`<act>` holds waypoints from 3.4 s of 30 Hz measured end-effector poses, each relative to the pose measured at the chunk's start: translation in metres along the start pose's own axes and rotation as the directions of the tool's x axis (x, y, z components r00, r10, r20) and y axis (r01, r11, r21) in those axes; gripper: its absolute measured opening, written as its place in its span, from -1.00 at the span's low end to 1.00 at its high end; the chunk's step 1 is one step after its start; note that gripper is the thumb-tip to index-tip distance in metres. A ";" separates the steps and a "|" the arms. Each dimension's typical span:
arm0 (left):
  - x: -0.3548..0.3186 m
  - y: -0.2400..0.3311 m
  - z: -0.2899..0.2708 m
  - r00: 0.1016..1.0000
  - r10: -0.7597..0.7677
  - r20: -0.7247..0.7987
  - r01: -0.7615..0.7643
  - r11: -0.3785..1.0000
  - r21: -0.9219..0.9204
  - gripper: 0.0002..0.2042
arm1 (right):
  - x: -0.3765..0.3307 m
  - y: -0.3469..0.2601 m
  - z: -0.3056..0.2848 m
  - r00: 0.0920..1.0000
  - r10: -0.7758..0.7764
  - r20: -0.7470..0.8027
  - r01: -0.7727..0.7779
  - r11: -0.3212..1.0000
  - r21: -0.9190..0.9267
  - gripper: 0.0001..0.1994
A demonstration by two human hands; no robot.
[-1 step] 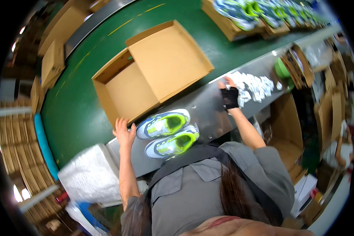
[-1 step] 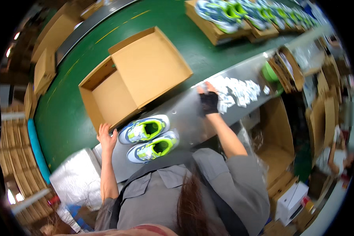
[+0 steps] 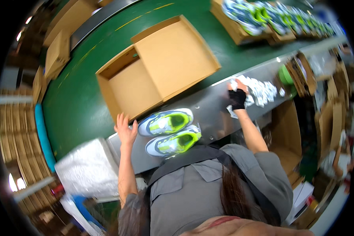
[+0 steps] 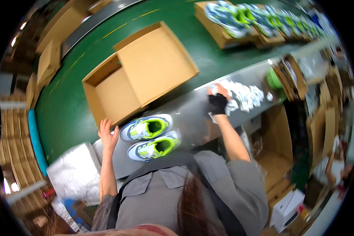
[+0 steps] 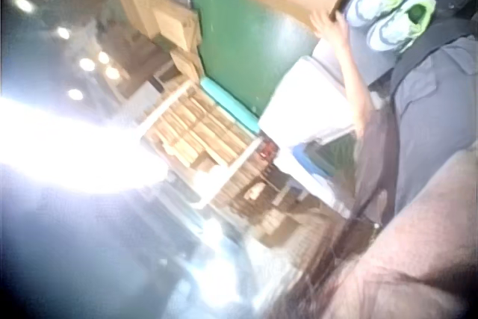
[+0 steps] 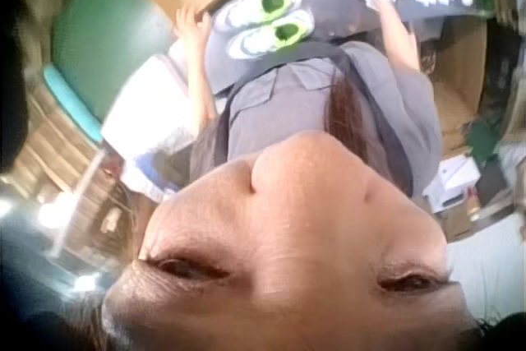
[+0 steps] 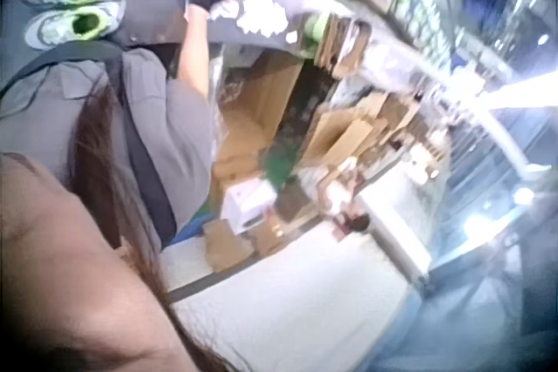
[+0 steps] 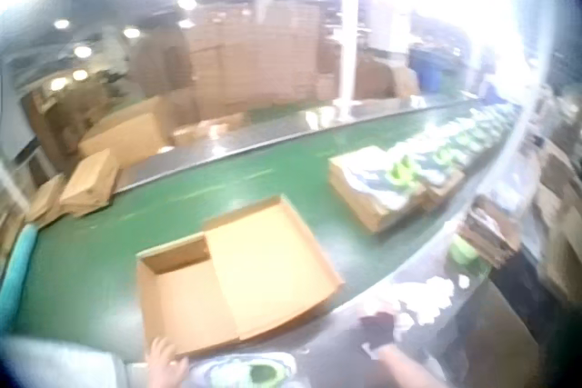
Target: The person places a pair of blue and green sneakers into a cardboard shoebox, wraps them in white tissue paper, closes the box, and moves it along a conveyor belt. This process is repeated for multiple pairs of shoes.
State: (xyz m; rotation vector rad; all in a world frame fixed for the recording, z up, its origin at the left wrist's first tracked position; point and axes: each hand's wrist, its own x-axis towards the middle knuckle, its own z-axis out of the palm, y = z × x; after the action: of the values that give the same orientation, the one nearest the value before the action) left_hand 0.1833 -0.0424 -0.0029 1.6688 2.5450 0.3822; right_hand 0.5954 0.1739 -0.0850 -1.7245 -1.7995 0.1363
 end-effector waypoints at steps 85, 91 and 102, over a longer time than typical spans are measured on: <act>0.060 -0.103 -0.001 0.911 -0.359 0.201 0.296 0.231 -0.927 -0.65 | -0.115 -0.203 -0.104 0.201 -0.682 0.704 0.733 0.581 0.354 -0.79; 0.061 -0.162 -0.030 0.913 -0.383 0.140 0.339 0.522 -0.782 -0.67 | -0.070 -0.266 -0.116 0.326 -0.800 0.504 0.583 0.590 0.559 -0.81; 0.072 -0.156 -0.130 0.970 -0.233 0.073 0.199 0.578 -0.792 -0.70 | 0.003 -0.327 0.069 0.759 -0.335 0.558 -0.112 0.777 0.619 -0.70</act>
State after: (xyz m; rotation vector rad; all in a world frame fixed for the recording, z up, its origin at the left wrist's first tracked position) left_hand -0.0106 -0.0573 0.0894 0.9771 2.0120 1.3023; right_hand 0.2781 0.1561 0.0202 -1.1105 -1.9835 1.2787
